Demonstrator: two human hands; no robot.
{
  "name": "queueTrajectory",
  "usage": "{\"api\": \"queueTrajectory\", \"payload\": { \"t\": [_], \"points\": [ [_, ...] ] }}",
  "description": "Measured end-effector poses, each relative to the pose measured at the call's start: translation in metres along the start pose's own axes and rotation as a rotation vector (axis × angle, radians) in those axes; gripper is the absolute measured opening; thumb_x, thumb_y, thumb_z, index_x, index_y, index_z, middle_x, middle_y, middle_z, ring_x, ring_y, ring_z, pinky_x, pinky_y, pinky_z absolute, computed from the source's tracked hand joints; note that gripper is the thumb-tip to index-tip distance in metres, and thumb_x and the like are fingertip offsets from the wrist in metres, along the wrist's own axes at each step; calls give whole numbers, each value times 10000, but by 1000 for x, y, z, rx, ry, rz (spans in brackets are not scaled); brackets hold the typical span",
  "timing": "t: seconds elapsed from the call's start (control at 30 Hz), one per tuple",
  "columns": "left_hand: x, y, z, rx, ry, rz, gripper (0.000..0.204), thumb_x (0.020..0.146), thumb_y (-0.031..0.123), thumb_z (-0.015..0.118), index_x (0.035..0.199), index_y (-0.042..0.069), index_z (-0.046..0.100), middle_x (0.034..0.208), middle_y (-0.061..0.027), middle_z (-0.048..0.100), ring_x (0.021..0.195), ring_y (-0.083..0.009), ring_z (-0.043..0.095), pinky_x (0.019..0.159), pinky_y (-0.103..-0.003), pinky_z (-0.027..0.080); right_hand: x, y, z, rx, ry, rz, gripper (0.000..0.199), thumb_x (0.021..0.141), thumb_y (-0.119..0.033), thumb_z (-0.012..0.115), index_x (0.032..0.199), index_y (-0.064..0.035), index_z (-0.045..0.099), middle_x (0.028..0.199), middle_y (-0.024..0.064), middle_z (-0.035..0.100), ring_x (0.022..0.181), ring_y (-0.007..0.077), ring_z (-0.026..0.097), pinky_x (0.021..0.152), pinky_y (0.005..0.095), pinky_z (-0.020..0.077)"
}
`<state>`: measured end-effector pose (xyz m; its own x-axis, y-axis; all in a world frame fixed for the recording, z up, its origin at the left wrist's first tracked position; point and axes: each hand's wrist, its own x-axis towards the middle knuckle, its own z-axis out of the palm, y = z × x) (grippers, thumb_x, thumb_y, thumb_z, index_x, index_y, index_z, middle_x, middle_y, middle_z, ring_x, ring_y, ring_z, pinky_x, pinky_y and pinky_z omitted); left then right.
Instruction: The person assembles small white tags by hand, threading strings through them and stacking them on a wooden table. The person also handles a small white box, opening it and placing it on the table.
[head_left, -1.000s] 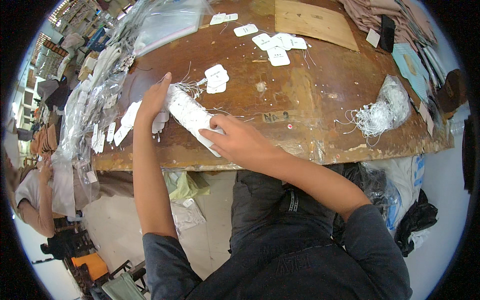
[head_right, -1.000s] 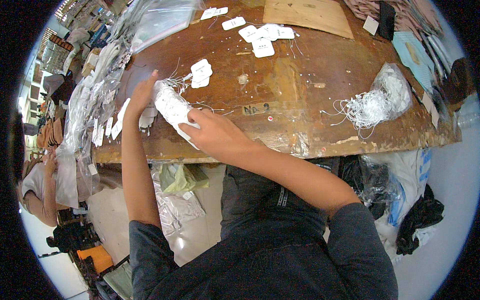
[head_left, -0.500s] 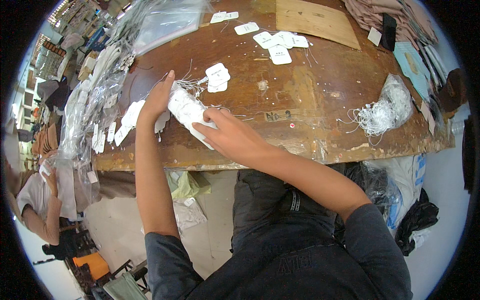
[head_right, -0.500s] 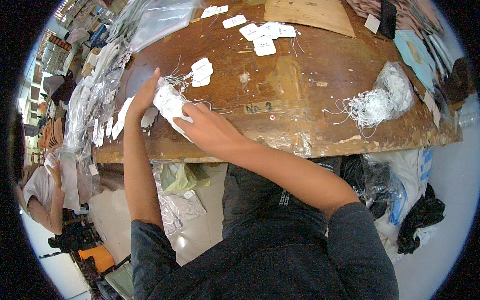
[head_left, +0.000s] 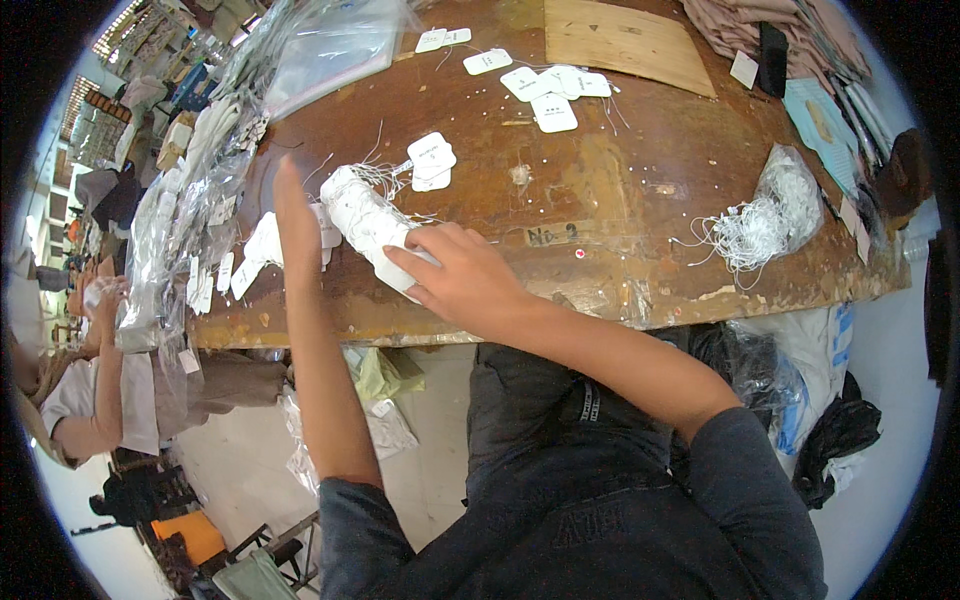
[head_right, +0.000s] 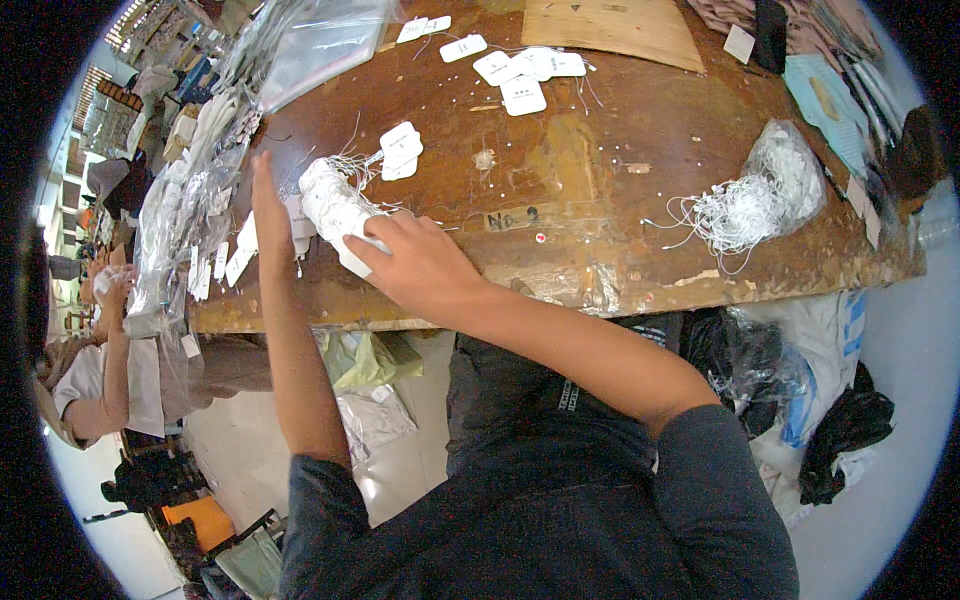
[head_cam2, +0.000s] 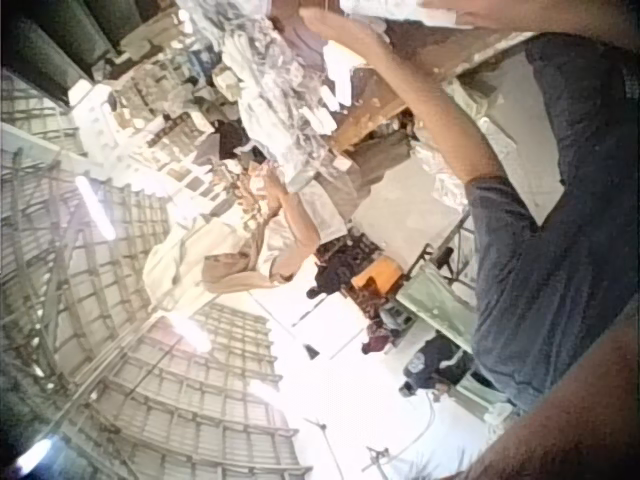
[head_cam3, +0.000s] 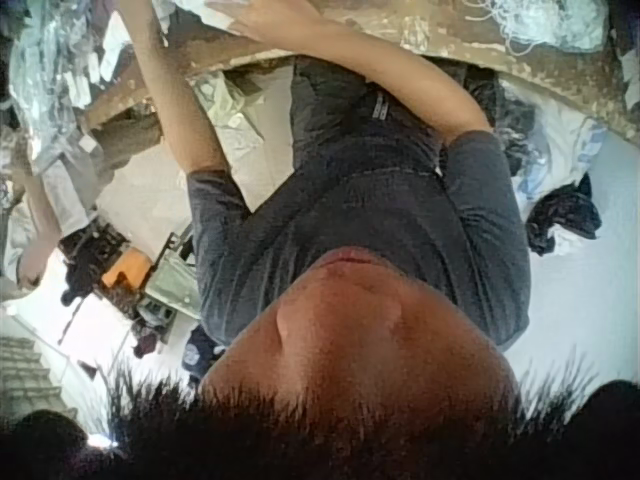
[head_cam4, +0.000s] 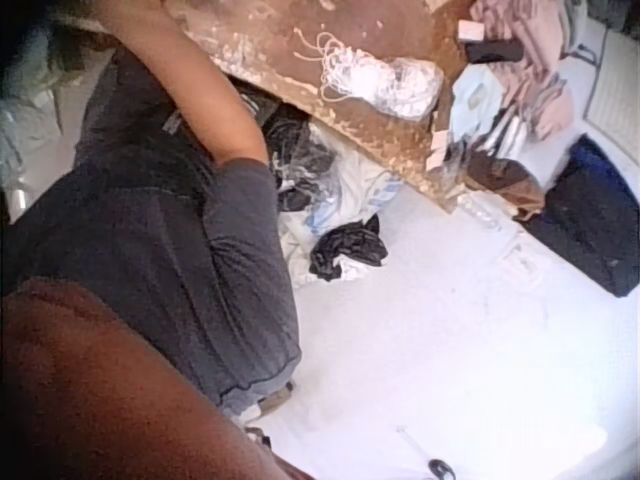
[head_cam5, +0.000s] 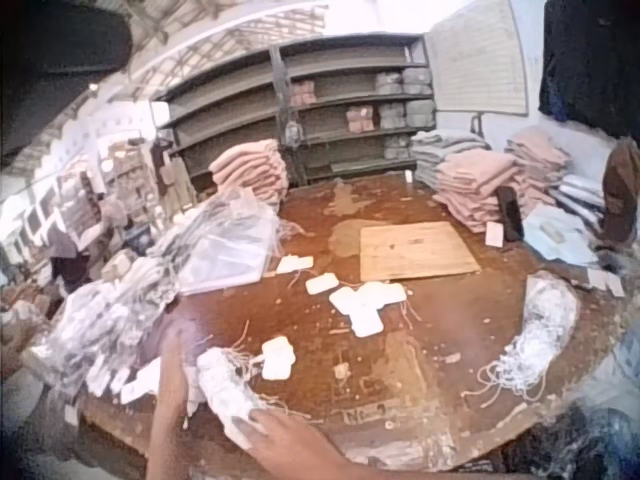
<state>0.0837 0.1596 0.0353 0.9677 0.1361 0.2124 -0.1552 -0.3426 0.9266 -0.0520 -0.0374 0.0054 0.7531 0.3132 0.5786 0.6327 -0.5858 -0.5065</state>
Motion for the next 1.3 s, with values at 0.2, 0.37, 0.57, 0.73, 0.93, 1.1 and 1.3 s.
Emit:
{"api": "queueTrajectory", "payload": {
  "t": [0.2,0.37,0.57,0.73,0.93,1.1,1.3],
  "points": [
    [-94,12,20,-462,234,-42,629,1061,425,212,1526,3,179,1605,-171,143,1497,-263,95,1215,-397,65,5,9,-12,144,61,153,568,834,-202,699,1314,21,496,1221,189,502,1147,369,490,982,437,417],
    [-120,9,39,-421,229,-46,678,1056,470,173,1540,4,82,1618,-163,59,1503,-250,31,1222,-384,27,9,10,-9,369,70,243,603,909,-258,635,1352,90,418,1323,243,454,1241,391,445,1040,443,371],
    [-110,10,49,-599,215,-188,798,1018,586,175,1540,-4,45,1610,-187,89,1499,-275,73,1214,-388,76,52,9,28,745,14,606,706,1016,-521,351,1384,80,389,1434,242,421,1328,342,413,1094,404,311],
    [-105,13,59,-780,141,-202,830,1001,632,171,1531,-3,106,1534,-183,305,1400,-292,335,1156,-392,267,62,24,34,1142,-167,619,682,1028,-529,283,1394,33,410,1415,209,465,1287,312,446,1091,364,306],
    [-102,11,65,-808,102,-148,820,997,643,166,1511,5,172,1472,-167,395,1331,-281,431,1117,-399,332,60,23,41,1075,-127,568,712,1027,-546,264,1403,43,399,1443,221,432,1314,306,420,1112,366,281],
    [-101,5,63,-798,102,-154,824,1000,638,165,1527,4,138,1505,-174,356,1355,-293,403,1128,-398,318,60,25,37,1116,-163,561,762,1023,-546,281,1457,81,306,1534,260,289,1452,335,233,1181,366,175],
    [-108,23,60,-588,279,-83,706,1049,509,180,1536,0,125,1555,-163,273,1409,-282,315,1168,-389,231,52,19,14,767,64,473,749,1008,-516,379,1419,109,345,1458,288,384,1380,366,358,1145,401,264]
  ]
}}
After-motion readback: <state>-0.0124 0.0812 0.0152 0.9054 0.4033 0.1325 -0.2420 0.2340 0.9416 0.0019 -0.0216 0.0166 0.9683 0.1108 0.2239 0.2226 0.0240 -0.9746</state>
